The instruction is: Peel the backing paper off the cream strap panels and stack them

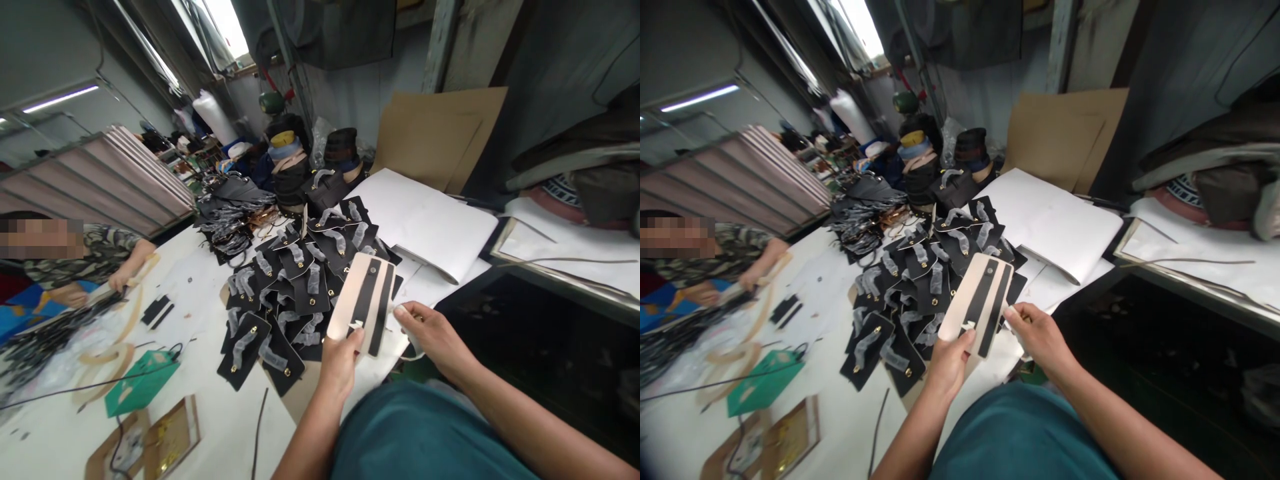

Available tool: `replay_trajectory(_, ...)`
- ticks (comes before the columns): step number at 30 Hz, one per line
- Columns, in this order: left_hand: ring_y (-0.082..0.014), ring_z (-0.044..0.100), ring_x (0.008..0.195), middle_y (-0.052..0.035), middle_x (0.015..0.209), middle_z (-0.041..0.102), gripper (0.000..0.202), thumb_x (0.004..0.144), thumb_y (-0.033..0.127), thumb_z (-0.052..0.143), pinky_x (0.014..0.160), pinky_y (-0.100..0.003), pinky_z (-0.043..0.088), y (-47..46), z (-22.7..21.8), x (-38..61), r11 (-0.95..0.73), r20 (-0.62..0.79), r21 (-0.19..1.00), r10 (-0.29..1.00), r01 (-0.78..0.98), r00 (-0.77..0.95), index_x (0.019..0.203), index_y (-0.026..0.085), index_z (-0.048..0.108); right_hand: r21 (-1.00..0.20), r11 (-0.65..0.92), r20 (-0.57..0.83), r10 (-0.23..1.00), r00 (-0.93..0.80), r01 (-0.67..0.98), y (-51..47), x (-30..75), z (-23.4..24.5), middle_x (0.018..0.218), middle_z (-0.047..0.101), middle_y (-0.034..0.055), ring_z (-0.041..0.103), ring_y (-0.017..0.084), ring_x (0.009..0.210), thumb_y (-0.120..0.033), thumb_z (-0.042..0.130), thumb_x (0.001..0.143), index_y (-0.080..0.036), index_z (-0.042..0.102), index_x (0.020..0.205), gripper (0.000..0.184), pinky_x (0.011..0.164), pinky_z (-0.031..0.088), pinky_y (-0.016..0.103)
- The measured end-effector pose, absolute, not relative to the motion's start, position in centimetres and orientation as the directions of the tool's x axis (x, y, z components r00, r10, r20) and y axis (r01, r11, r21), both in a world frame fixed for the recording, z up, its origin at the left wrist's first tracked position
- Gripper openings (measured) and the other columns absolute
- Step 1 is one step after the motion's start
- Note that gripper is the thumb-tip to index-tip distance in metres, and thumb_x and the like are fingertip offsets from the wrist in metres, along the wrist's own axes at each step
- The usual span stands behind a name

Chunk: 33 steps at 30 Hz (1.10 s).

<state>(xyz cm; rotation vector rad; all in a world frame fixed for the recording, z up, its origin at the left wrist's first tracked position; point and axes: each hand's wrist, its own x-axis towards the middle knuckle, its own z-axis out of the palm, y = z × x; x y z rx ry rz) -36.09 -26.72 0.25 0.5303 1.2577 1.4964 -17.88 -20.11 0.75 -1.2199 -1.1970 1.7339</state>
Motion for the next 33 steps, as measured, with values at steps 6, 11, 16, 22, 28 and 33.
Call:
replay_trajectory(6, -0.0348, 0.061, 0.131, -0.0153, 0.133, 0.070, 0.072, 0.076, 0.025, 0.086, 0.117, -0.051, 0.043, -27.6, 0.9, -35.3, 0.147, -0.242, 0.908, 0.949, -0.393, -0.202, 0.143, 0.018, 0.060, -0.809, -0.512, -0.401, 0.840, -0.364, -0.290, -20.0, -17.2, 0.0, 0.077, 0.064, 0.0004, 0.054, 0.012, 0.058, -0.061, 0.078, 0.081, -0.018, 0.060, 0.077, 0.047, 0.051, 0.040, 0.023)
replay_trajectory(11, -0.0365, 0.064, 0.125, -0.0156, 0.130, 0.071, 0.060, 0.078, 0.028, 0.086, 0.112, -0.050, 0.046, -28.8, 2.2, -36.7, 0.281, -0.291, 0.907, 0.957, -0.313, 0.016, 0.134, 0.016, 0.067, -0.775, -0.547, -0.391, 0.808, -0.440, -0.316, -19.2, -16.7, -0.2, 0.065, 0.065, -0.0005, 0.055, 0.013, 0.054, -0.059, 0.081, 0.079, -0.017, 0.062, 0.078, 0.046, 0.052, 0.041, 0.023)
replay_trajectory(16, -0.0399, 0.063, 0.123, -0.0193, 0.126, 0.072, 0.072, 0.077, 0.066, 0.078, 0.106, -0.049, 0.049, -28.0, 3.6, -40.6, 0.332, -0.298, 0.898, 0.942, -0.289, 0.154, 0.124, 0.011, 0.072, -0.911, -0.382, -0.254, 0.817, -0.518, -0.155, -18.4, -15.5, 1.2, 0.073, 0.068, 0.0009, 0.058, 0.014, 0.061, -0.058, 0.077, 0.084, -0.018, 0.063, 0.080, 0.043, 0.055, 0.042, 0.023)
replay_trajectory(22, -0.0332, 0.068, 0.117, -0.0152, 0.121, 0.074, 0.057, 0.086, 0.058, 0.073, 0.103, -0.045, 0.051, -22.6, 4.4, -40.1, 0.257, -0.276, 0.852, 0.961, -0.457, 0.026, 0.124, 0.015, 0.070, -0.982, -0.162, -0.061, 0.759, -0.649, -0.097, -19.0, -16.1, 3.4, 0.075, 0.061, -0.0013, 0.054, 0.013, 0.069, -0.053, 0.074, 0.089, -0.017, 0.065, 0.078, 0.039, 0.064, 0.042, 0.023)
replay_trajectory(28, -0.0309, 0.074, 0.105, -0.0139, 0.111, 0.078, 0.047, 0.078, 0.039, 0.085, 0.102, -0.044, 0.053, -20.1, 6.0, -38.1, 0.198, -0.232, 0.942, 0.968, -0.270, -0.099, 0.116, 0.013, 0.074, -0.998, -0.047, -0.058, 0.792, -0.608, 0.034, -19.3, -14.8, 3.4, 0.096, 0.070, 0.0031, 0.064, 0.020, 0.088, -0.050, 0.063, 0.097, -0.019, 0.073, 0.095, 0.032, 0.080, 0.048, 0.029)
replay_trajectory(33, -0.0309, 0.069, 0.116, -0.0110, 0.115, 0.078, 0.044, 0.086, 0.046, 0.077, 0.104, -0.040, 0.051, -20.8, 6.3, -38.1, 0.150, -0.139, 0.987, 0.977, 0.057, -0.163, 0.118, 0.015, 0.076, -0.984, 0.076, -0.006, 0.889, -0.458, 0.160, -19.3, -12.9, 4.0, 0.094, 0.068, 0.0037, 0.063, 0.020, 0.090, -0.044, 0.059, 0.098, -0.020, 0.074, 0.087, 0.031, 0.083, 0.045, 0.029)
